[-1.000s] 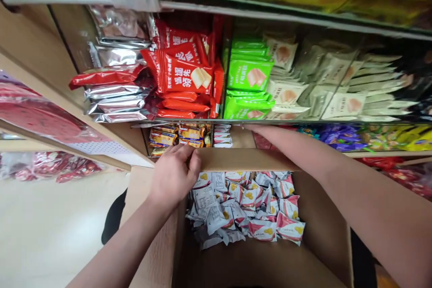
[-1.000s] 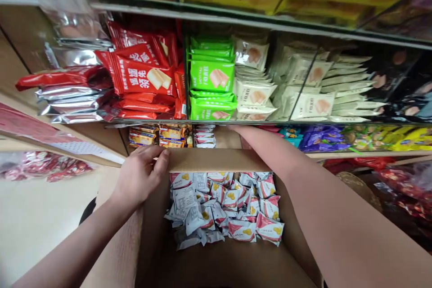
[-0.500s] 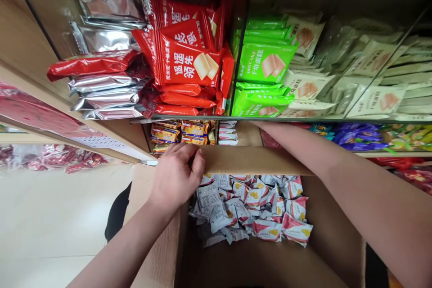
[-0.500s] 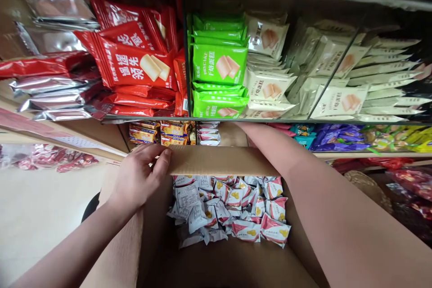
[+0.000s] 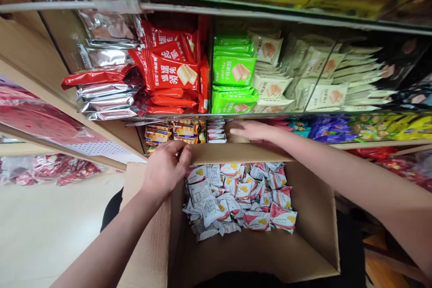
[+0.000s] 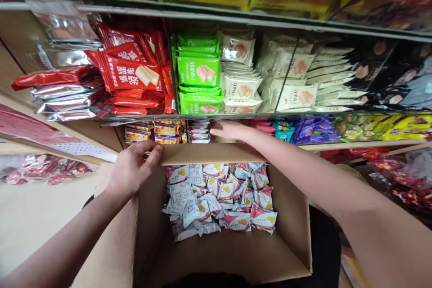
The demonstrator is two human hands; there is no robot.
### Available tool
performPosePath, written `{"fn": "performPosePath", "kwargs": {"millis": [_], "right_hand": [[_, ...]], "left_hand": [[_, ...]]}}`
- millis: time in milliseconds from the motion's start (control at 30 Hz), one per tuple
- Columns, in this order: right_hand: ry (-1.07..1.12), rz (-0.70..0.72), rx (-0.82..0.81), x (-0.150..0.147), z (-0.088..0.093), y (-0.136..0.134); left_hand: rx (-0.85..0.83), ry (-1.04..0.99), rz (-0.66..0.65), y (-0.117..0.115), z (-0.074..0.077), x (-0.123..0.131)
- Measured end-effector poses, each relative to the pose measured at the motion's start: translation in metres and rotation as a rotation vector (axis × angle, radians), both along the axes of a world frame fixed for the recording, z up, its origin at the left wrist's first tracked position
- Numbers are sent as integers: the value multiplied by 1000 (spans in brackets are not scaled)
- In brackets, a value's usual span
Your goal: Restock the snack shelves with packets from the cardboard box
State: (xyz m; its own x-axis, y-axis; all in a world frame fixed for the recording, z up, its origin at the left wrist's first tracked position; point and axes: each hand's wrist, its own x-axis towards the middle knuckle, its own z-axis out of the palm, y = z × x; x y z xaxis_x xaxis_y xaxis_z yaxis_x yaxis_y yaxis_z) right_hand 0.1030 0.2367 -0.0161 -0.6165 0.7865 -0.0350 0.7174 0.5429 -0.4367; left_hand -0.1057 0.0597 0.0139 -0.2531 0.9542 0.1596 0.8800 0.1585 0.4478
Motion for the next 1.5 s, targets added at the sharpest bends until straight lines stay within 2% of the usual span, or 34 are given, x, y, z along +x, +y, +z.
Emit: {"fn": "performPosePath", "kwargs": {"millis": [67,133,200,267,333,367,400,467,533,600,667,733,833,900,933,967,1067,1167,1233,1333,1400,1500], "right_hand": [[-37,145,-20,19,27,-37],[125,241,114,38,47,-87],[288,303,205,49,47,-135],[341,339,182,52,21,-165],[273,266,130,45,-24,-172],[264,163,115,40,-48,-168],[258,-11,112,34,-71,-161],[232,-324,72,22,-107,-145],[259,-508,18,14,-127,-136],[332,-574,-33,10,-133,-134],[407,-588,-64,10,-132,-136],[460,-576,-74,13,-128,-138],[538,-531,-60,22,-113,-142],[595,-502,-25,29,-95,-151],[639,-489,-8,33,-84,-158],[691,-473,2,36,-73,-165],[866,-427,-19,38,-38,-189],[991,-452,-77,32,-17,-205],[1049,-539,-98,26,-13,-210],[1073,-669,-142,20,-17,-210],[1069,-690,-176,19,-21,-208],[1077,-692,-231,19,-24,-207]], "left_hand": [[-13,26,18,0,0,0],[-18,58,26,0,1,0],[-20,90,23,1,2,0],[-30,121,19,2,5,1],[-48,152,29,1,9,3],[-56,168,36,1,10,4],[-61,186,43,0,11,5],[-62,222,50,-1,13,7],[-56,250,53,-2,13,7],[-45,259,57,-2,12,5],[24,263,43,-2,11,2],[192,269,-39,-6,11,0],[471,237,-323,-20,8,9],[498,139,-497,-34,0,26],[461,63,-513,-40,-6,38],[402,-27,-473,-45,-13,51],[261,-413,-185,-53,-31,90],[174,-735,23,-54,-40,116],[150,-834,75,-54,-40,124],[94,-1039,117,-57,-37,128],[43,-1175,134,-58,-37,127],[15,-1222,141,-59,-40,125]]}}
